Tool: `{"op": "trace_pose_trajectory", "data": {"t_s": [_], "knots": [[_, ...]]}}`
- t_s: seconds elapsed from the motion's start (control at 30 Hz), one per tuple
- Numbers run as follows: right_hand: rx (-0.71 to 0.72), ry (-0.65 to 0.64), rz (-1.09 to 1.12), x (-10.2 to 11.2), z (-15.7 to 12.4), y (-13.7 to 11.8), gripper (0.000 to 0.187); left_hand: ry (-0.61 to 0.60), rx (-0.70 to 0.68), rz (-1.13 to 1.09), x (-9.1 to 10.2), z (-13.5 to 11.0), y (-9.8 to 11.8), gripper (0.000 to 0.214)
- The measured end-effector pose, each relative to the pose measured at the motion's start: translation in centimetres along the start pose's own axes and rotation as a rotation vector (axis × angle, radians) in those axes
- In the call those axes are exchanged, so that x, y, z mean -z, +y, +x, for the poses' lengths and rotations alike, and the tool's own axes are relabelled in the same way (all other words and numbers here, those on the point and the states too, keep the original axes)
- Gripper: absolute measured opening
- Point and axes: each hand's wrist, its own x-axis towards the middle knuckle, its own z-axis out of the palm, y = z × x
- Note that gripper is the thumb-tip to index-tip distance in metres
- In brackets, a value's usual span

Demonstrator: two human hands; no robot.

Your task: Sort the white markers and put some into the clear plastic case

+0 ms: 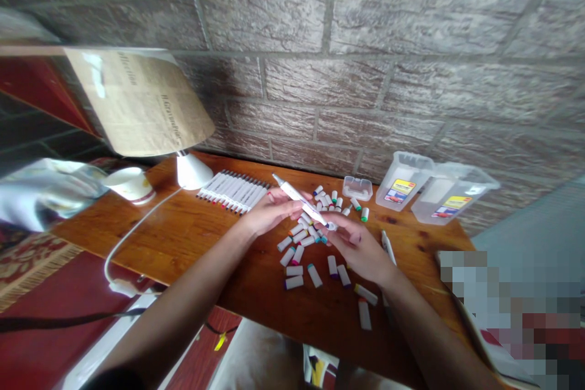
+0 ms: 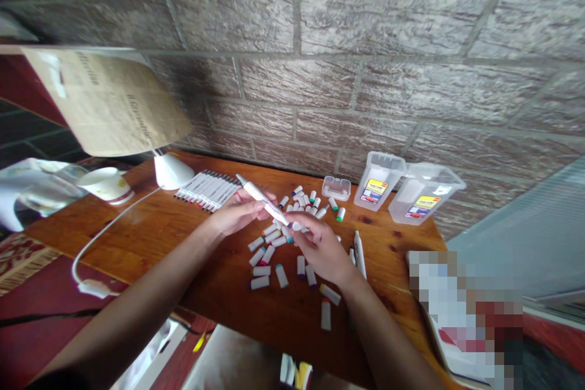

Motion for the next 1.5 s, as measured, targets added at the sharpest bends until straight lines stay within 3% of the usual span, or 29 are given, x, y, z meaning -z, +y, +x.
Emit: {"op": "trace_pose_trajectory", "data": {"t_s": [0.13,0.23,0.37,0.5,0.67,0.9,1.03,1.2,1.5], "knots": [[-0.011,0.017,-0.087,0.3,0.0,0.3,0.027,-0.002,0.003,0.005,0.1,0.1,0.0,0.038],[-0.029,0.107,-0.393,1.0,0.1,1.0,0.020,0.067,0.023,0.093,0.7,0.5,0.1,0.044],[-0.019,0.153,-0.754,2.2,0.1,1.8,0.018,0.244,-0.049,0.501,2.5,0.9,0.1,0.036],[-0.085,0.179,-0.863,2.8,0.0,1.7,0.013,0.345,-0.111,1.030,4.2,0.7,0.4,0.018],[-0.093,0.180,-0.902,2.7,0.0,1.4,0.015,0.340,0.013,1.380,4.5,0.4,0.7,0.013],[-0.116,0.226,-0.921,2.9,0.1,1.5,0.013,0.284,0.332,1.765,3.1,0.2,0.9,0.021],[-0.100,0.251,-0.959,2.9,0.2,1.7,0.009,0.234,0.445,1.839,2.9,0.2,0.9,0.029],[-0.070,0.252,-0.982,2.3,0.3,1.5,0.011,0.244,0.435,1.834,3.3,0.2,0.6,0.047],[-0.149,0.277,-0.954,1.2,0.2,0.4,0.016,0.243,0.424,1.760,3.6,0.2,0.6,0.037]]}}
